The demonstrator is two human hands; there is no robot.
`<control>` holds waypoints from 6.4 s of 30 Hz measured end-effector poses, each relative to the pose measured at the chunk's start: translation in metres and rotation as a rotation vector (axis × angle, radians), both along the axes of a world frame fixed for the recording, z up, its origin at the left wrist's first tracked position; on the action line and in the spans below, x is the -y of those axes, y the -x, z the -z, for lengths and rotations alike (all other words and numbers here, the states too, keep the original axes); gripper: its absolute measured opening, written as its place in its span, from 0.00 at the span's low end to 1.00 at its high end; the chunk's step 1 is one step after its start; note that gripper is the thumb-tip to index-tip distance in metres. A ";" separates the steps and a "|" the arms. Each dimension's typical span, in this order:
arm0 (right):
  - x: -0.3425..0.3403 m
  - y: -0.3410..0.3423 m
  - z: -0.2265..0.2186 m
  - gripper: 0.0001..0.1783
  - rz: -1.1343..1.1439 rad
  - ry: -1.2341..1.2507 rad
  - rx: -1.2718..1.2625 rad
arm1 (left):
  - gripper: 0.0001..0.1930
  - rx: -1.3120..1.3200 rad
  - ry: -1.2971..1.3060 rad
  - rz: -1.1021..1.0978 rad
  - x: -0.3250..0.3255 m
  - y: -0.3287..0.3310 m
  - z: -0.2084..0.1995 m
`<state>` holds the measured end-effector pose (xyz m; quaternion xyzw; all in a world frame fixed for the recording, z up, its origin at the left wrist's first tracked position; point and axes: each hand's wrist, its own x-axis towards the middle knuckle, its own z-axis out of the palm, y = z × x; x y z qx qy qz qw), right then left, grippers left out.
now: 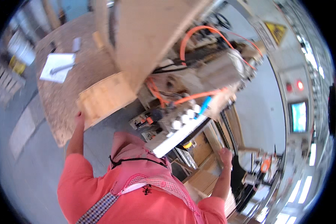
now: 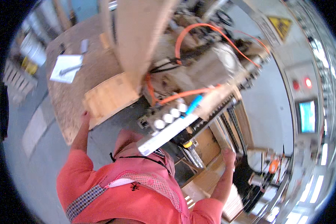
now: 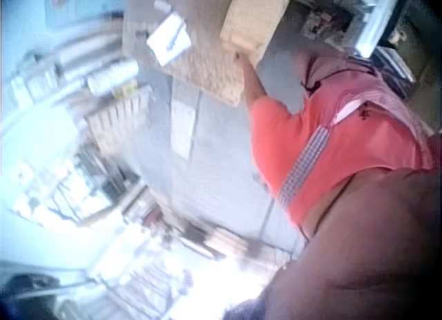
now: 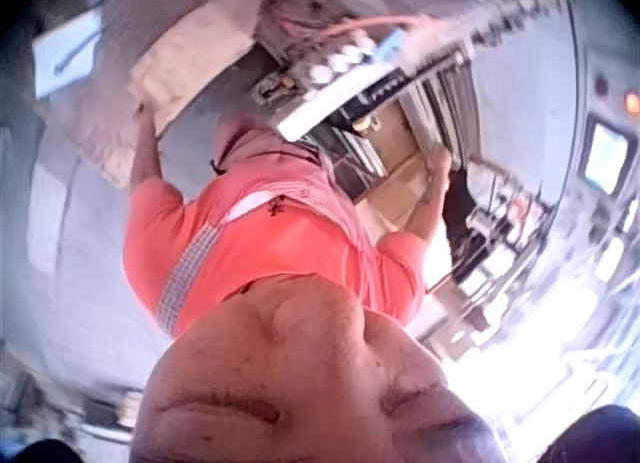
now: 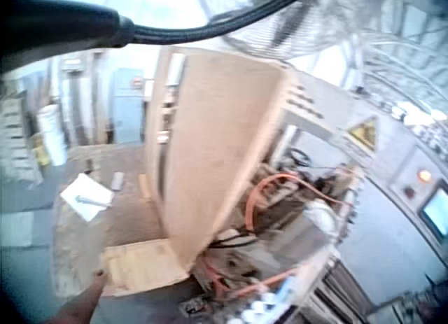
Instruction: The person operates a woodworking machine, feeding small wooden blocks into the processing unit one by one. They retrieve the processed blocks from the output area and stack them on a nearby table.
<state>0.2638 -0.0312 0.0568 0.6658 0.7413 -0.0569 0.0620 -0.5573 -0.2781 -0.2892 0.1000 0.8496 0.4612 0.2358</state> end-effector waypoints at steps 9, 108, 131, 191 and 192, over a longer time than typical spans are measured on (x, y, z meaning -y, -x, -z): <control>-0.046 -0.013 -0.002 0.12 -0.080 -0.094 -0.033 | 0.20 -0.394 0.321 0.043 -0.013 -0.015 -0.038; -0.372 0.091 0.004 0.21 -0.307 -0.128 -0.132 | 0.20 -0.334 -0.073 1.201 -0.247 -0.540 -0.301; -0.371 0.097 0.004 0.20 -0.220 -0.119 -0.172 | 0.19 -0.308 -0.075 1.198 -0.248 -0.544 -0.303; 0.444 0.046 0.059 0.12 1.442 -0.378 0.042 | 0.27 -0.196 -0.258 1.377 -0.264 -0.523 -0.245; 0.458 0.039 0.064 0.15 1.534 -0.282 -0.019 | 0.27 -0.192 -0.248 1.377 -0.264 -0.523 -0.248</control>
